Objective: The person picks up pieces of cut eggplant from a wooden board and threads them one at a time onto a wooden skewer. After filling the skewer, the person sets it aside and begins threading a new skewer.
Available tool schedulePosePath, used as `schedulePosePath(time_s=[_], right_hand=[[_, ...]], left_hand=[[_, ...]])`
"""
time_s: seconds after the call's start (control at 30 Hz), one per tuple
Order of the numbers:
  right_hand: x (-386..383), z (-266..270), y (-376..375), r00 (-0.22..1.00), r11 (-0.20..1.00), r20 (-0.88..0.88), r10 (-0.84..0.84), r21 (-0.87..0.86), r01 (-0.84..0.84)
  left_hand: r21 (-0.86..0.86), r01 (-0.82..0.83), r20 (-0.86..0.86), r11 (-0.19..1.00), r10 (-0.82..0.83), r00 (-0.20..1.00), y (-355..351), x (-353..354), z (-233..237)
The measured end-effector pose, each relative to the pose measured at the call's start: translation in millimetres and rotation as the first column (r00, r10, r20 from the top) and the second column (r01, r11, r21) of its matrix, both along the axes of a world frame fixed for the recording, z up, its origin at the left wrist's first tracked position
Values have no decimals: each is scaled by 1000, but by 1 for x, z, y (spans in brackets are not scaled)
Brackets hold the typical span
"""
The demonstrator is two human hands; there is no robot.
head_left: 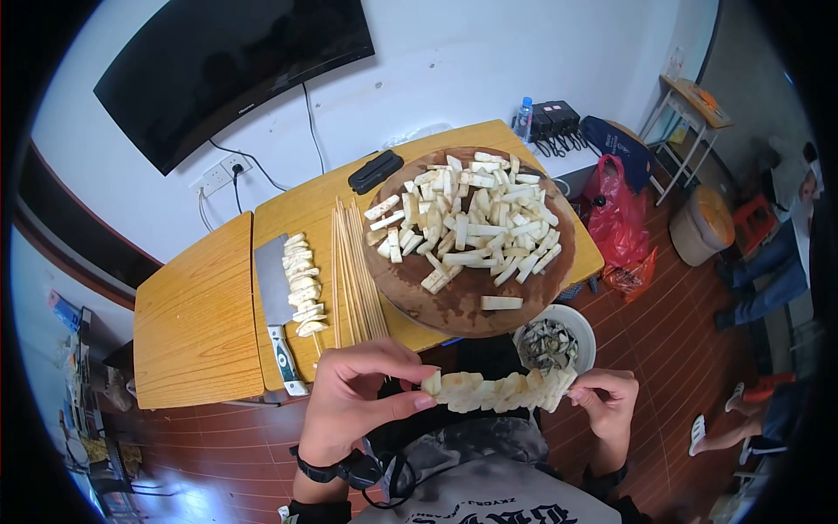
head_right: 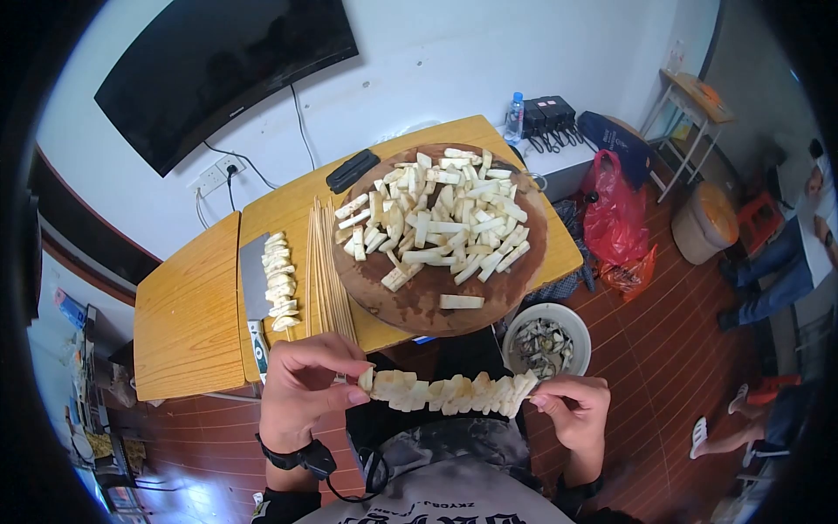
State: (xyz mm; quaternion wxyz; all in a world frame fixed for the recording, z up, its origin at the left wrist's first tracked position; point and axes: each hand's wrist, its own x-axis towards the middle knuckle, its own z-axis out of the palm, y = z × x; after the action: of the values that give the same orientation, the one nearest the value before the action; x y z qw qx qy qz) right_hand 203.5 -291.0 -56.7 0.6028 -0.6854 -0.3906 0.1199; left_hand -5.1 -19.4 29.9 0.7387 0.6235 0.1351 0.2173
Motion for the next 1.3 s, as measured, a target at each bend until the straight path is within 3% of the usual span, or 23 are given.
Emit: schedulePosePath(time_s=[0.5,0.7,0.83,0.97,1.07,1.17,1.3], right_hand=[[-1,-5,-2,998,1000,-53,17,19,-16],[-2,-5,0,995,1000,-104,-6,19,8],[4,-10,-3,990,999,-133,-35,25,38],[7,-16,-7,975,995,-211,-75,49,87],[7,-17,-9,970,995,-230,-73,53,87],[8,-15,-10,973,995,-223,-60,62,75],[8,-16,-13,967,994,-244,-72,64,90]], left_hand=[[63,23,23,998,-25,999,-4,2,-2],[-5,11,68,1000,-11,998,1,5,0],[-91,-175,-89,980,167,982,0,20,2],[130,-100,-76,987,110,991,8,46,-20],[417,-32,-149,908,104,983,9,65,-23],[554,-46,-208,831,191,959,7,83,-16],[749,-155,-108,645,349,931,8,95,-14]])
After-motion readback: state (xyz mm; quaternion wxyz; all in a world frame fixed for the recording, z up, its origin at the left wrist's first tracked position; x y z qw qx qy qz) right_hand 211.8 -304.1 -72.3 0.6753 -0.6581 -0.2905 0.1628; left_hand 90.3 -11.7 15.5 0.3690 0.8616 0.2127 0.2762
